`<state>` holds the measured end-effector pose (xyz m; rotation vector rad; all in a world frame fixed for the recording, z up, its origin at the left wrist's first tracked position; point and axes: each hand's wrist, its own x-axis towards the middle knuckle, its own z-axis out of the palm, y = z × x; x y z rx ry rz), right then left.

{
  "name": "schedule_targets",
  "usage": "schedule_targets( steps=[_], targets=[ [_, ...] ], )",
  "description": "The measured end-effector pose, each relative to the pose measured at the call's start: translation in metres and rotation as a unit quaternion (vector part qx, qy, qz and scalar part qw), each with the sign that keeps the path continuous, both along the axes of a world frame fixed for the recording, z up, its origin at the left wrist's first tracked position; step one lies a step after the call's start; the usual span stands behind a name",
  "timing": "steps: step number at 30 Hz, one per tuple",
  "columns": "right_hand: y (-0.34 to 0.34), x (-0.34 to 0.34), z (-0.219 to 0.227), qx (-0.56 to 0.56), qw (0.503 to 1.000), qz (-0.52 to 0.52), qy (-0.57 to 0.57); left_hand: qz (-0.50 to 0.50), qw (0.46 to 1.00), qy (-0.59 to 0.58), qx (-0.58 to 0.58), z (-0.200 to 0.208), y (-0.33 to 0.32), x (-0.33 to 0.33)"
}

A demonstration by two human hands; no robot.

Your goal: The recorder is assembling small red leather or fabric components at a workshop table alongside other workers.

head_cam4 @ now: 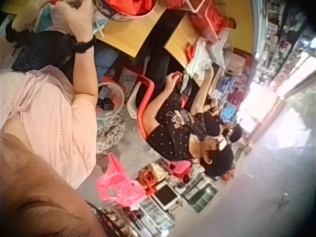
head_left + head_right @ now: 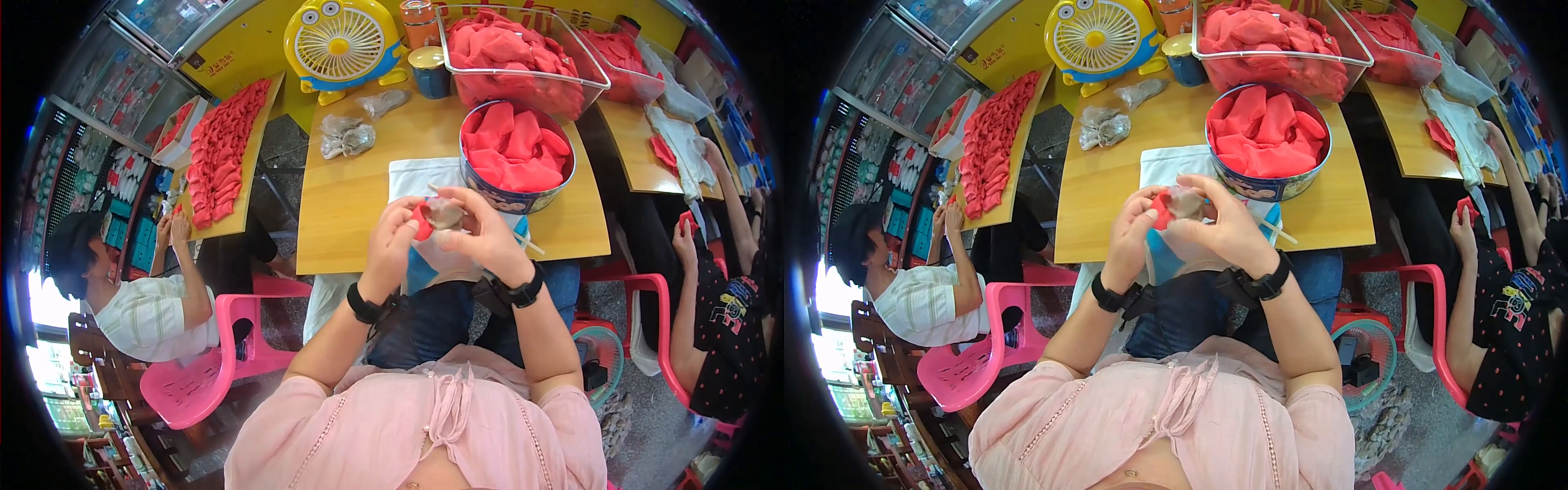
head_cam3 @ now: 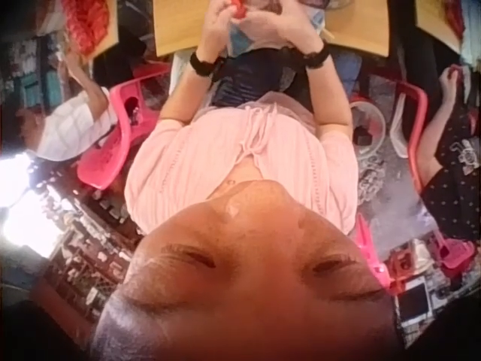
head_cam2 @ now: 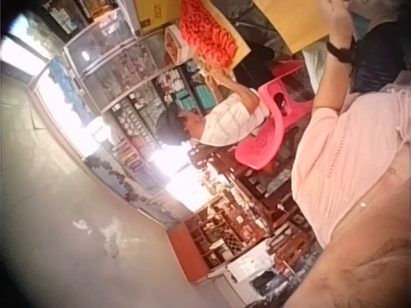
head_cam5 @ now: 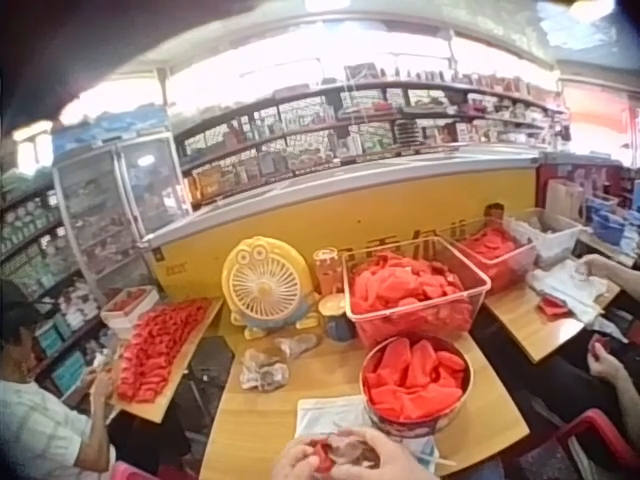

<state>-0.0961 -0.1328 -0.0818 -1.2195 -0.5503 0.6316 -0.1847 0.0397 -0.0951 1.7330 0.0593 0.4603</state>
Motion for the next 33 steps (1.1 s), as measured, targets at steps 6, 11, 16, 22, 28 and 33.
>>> schedule_targets(
  steps=[6,11,16,22,28,33],
  targets=[
    [-0.004,-0.007,0.015,-0.052,0.943,-0.07,-0.32,-0.053,0.963,0.103,-0.242,0.029,0.012,0.001],
    [-0.001,-0.007,0.008,-0.072,0.941,-0.147,-0.296,-0.125,0.983,0.076,-0.108,0.008,0.015,0.005],
    [-0.003,0.005,-0.003,-0.169,0.976,-0.085,-0.11,-0.044,0.957,0.163,0.237,0.02,0.021,0.008],
    [-0.002,0.01,-0.011,-0.021,0.994,-0.02,-0.107,-0.057,0.968,-0.002,0.245,0.029,0.015,0.002],
    [0.003,0.006,-0.017,-0.106,0.94,-0.077,-0.316,-0.073,0.918,-0.001,0.391,0.025,0.017,0.002],
    [0.004,0.001,-0.01,-0.196,0.912,-0.148,-0.328,-0.085,0.827,0.035,0.554,0.036,0.015,0.001]
  ],
)
